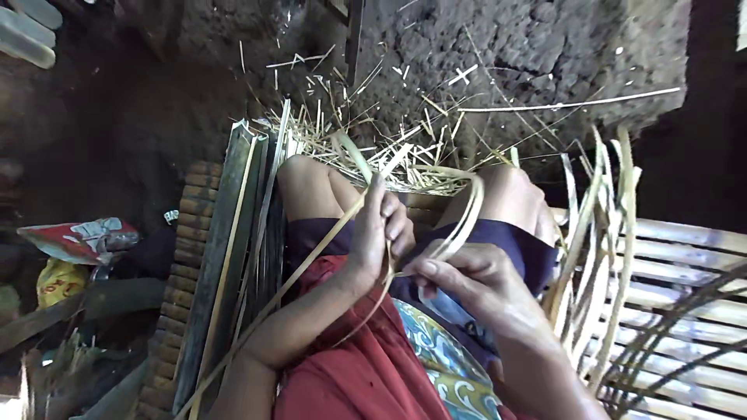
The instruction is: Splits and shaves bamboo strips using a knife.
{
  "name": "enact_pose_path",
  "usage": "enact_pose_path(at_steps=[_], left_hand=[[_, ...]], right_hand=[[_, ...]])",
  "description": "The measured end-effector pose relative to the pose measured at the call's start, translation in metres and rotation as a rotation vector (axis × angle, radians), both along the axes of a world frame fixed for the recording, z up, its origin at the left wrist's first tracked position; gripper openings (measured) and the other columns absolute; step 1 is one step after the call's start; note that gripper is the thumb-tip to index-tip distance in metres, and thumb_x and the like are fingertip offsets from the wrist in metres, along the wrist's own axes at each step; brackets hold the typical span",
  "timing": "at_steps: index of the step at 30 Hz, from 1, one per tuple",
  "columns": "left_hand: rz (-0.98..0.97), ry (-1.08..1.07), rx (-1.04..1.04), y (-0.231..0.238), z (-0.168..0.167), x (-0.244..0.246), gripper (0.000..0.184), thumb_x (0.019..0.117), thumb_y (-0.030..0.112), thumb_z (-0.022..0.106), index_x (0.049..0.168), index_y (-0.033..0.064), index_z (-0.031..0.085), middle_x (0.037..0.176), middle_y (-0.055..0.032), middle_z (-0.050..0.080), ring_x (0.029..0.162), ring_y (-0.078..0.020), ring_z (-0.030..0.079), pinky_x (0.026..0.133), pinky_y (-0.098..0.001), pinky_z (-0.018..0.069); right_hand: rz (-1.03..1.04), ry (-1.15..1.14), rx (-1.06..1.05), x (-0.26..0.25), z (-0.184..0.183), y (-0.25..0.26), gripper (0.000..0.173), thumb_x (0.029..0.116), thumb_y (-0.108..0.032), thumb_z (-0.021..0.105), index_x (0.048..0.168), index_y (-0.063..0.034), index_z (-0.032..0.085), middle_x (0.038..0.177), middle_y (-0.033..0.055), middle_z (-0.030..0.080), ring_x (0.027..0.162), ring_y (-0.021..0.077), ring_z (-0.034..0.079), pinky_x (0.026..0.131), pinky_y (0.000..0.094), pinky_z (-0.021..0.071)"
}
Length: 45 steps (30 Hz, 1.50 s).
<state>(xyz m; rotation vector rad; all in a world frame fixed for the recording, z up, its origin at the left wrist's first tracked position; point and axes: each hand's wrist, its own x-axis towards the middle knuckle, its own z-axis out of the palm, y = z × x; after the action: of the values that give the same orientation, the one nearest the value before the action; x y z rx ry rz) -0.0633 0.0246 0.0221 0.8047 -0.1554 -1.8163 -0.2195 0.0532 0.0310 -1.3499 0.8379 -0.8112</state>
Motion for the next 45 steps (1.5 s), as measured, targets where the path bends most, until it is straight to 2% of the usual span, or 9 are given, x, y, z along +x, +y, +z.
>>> enact_pose_path(at_steps=[10,20,24,28,30,34,37,41,45], left_hand=[[0.328,-0.273,-0.039,0.015,-0.041,0.127,0.062,0.1119,0.045,0.020,0.058,0.0246,0.042,0.043,0.0113,0.036,0.034,-0.0004,0.036,0.037,-0.0162,0.0344],[0.524,-0.379,-0.011,0.027,-0.063,0.192,0.067,0.1109,0.049,0.011,0.056,0.0226,0.039,0.040,0.0089,0.036,0.032,-0.0029,0.036,0.036,-0.0182,0.0344],[0.562,-0.342,-0.034,0.019,-0.057,0.198,0.066,0.1091,0.055,0.010,0.064,0.0223,0.046,0.042,0.0099,0.037,0.033,-0.0026,0.037,0.037,-0.0175,0.0363],[0.430,-0.432,-0.151,-0.006,-0.025,0.209,0.067,0.1048,0.063,0.004,0.085,0.0220,0.053,0.049,0.0128,0.034,0.037,0.0009,0.033,0.040,-0.0138,0.0332],[0.342,-0.608,-0.234,-0.033,0.003,0.207,0.067,0.1095,0.048,0.002,0.106,0.0165,0.060,0.047,0.0137,0.041,0.036,0.0022,0.038,0.039,-0.0131,0.0374],[0.043,-1.176,-0.429,-0.063,0.054,0.190,0.048,0.1114,0.028,0.026,0.153,0.0057,0.037,0.064,0.0116,0.047,0.044,0.0002,0.042,0.042,-0.0153,0.0410],[-0.116,-1.481,-0.526,-0.067,0.064,0.179,0.051,0.1111,0.025,0.035,0.158,0.0040,0.031,0.078,0.0022,0.058,0.057,-0.0048,0.055,0.052,-0.0221,0.0506],[-0.206,-1.846,-0.639,-0.052,0.057,0.177,0.041,0.1107,0.015,0.043,0.151,0.0066,0.046,0.107,-0.0120,0.070,0.068,-0.0160,0.064,0.061,-0.0311,0.0559],[-0.219,-2.081,-0.804,-0.061,0.039,0.161,0.039,0.1059,0.002,0.049,0.143,0.0081,0.058,0.133,-0.0185,0.066,0.098,-0.0373,0.072,0.081,-0.0531,0.0581]], right_hand=[[0.078,-0.161,0.207,-0.063,-0.004,0.046,0.023,0.1052,-0.034,0.056,0.097,-0.0260,0.076,0.084,-0.0168,0.073,0.069,-0.0057,0.067,0.061,0.0118,0.0562],[0.460,-0.104,0.280,-0.127,-0.006,0.069,0.034,0.1072,-0.025,0.055,0.092,-0.0015,0.074,0.080,0.0022,0.072,0.073,0.0008,0.067,0.071,0.0176,0.0570],[0.134,0.018,0.422,-0.149,0.009,0.057,0.029,0.1011,-0.042,0.061,0.082,-0.0226,0.071,0.076,-0.0110,0.069,0.070,-0.0002,0.065,0.068,0.0218,0.0552],[0.015,-0.050,0.389,-0.149,-0.002,-0.028,0.026,0.1035,-0.040,0.055,0.090,-0.0264,0.072,0.075,-0.0118,0.065,0.060,-0.0010,0.060,0.052,0.0170,0.0532],[-0.313,0.054,0.392,-0.081,0.019,-0.072,0.039,0.1062,-0.032,0.043,0.074,-0.0263,0.064,0.060,-0.0125,0.056,0.047,-0.0029,0.047,0.044,0.0137,0.0417],[-0.242,0.062,0.454,0.025,0.010,-0.162,0.045,0.1125,-0.040,0.027,0.094,-0.0179,0.062,0.062,-0.0104,0.055,0.047,0.0006,0.048,0.045,0.0186,0.0465],[0.093,0.426,0.280,0.064,-0.013,-0.184,0.068,0.1115,-0.048,0.016,0.121,-0.0033,0.066,0.071,0.0031,0.065,0.052,0.0112,0.058,0.052,0.0306,0.0534],[0.050,0.888,-0.167,0.055,-0.005,-0.168,0.038,0.1086,-0.034,0.049,0.113,-0.0048,0.073,0.097,0.0190,0.073,0.087,0.0384,0.070,0.080,0.0649,0.0520],[-0.375,0.858,-0.846,0.014,0.030,-0.145,0.029,0.1041,-0.018,0.055,0.125,-0.0033,0.069,0.119,0.0244,0.067,0.109,0.0404,0.065,0.090,0.0527,0.0532]])
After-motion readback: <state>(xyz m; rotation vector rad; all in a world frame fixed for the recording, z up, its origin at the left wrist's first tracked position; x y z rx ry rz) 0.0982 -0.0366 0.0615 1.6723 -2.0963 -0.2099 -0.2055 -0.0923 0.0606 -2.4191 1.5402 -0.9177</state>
